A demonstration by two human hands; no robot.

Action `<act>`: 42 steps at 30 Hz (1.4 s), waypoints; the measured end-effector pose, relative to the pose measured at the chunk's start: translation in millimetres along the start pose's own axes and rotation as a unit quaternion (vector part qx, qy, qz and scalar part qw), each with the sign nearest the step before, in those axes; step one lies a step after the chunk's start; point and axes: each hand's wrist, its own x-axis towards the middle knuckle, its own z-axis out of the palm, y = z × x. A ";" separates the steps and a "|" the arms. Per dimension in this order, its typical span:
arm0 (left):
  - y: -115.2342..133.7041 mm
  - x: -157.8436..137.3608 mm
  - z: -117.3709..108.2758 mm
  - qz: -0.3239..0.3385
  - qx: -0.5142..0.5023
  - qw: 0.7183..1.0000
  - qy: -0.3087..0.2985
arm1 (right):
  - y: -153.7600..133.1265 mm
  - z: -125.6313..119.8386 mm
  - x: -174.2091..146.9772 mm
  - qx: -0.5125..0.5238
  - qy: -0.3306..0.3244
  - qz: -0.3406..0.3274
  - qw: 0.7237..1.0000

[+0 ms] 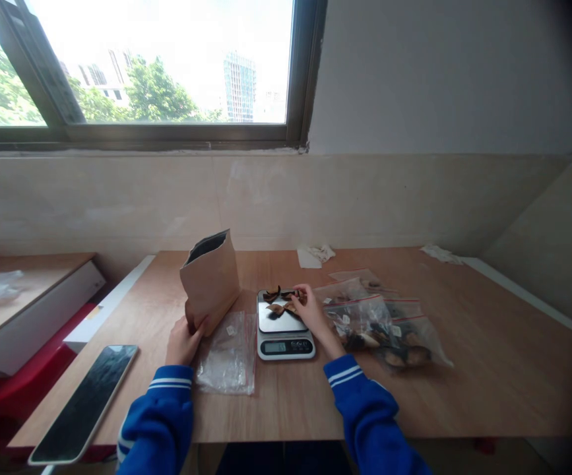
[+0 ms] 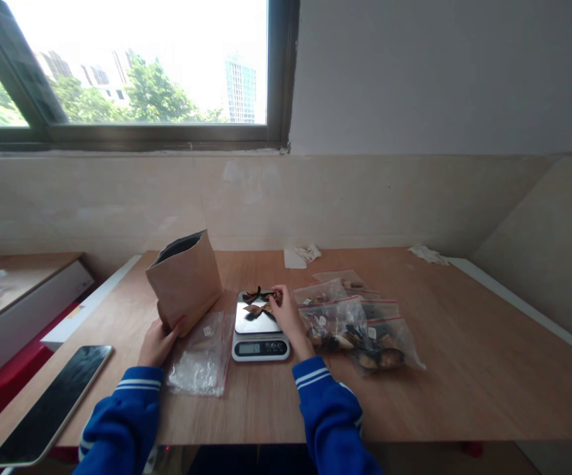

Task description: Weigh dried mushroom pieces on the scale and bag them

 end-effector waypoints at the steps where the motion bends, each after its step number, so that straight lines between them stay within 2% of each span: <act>1: 0.0 0.0 -0.1 -0.001 0.000 1.000 -0.001 | -0.2 2.2 1.1 -0.007 0.009 0.000 1.000; 6: 1.3 -0.1 -1.3 0.000 -0.005 1.000 -0.001 | -1.7 6.0 5.9 -0.015 0.046 0.017 0.999; 11: 2.4 0.1 -1.6 0.001 -0.008 1.000 0.001 | 1.7 -3.0 4.1 0.004 0.060 0.042 0.997; 17: 2.3 0.7 -1.5 0.008 -0.010 1.000 0.001 | 1.1 -4.0 4.1 0.023 0.017 0.057 0.998; 31: 6.1 1.1 -3.5 0.015 -0.032 0.999 0.018 | -12.7 -1.6 -1.2 0.019 -0.002 0.027 0.999; 36: 4.8 0.2 -3.4 0.018 -0.040 0.999 0.020 | -22.3 1.0 -2.6 -0.017 0.022 0.005 1.000; 42: 2.8 0.7 -2.4 0.017 -0.027 0.999 0.014 | -15.6 -5.6 -9.5 -0.039 0.021 -0.011 0.999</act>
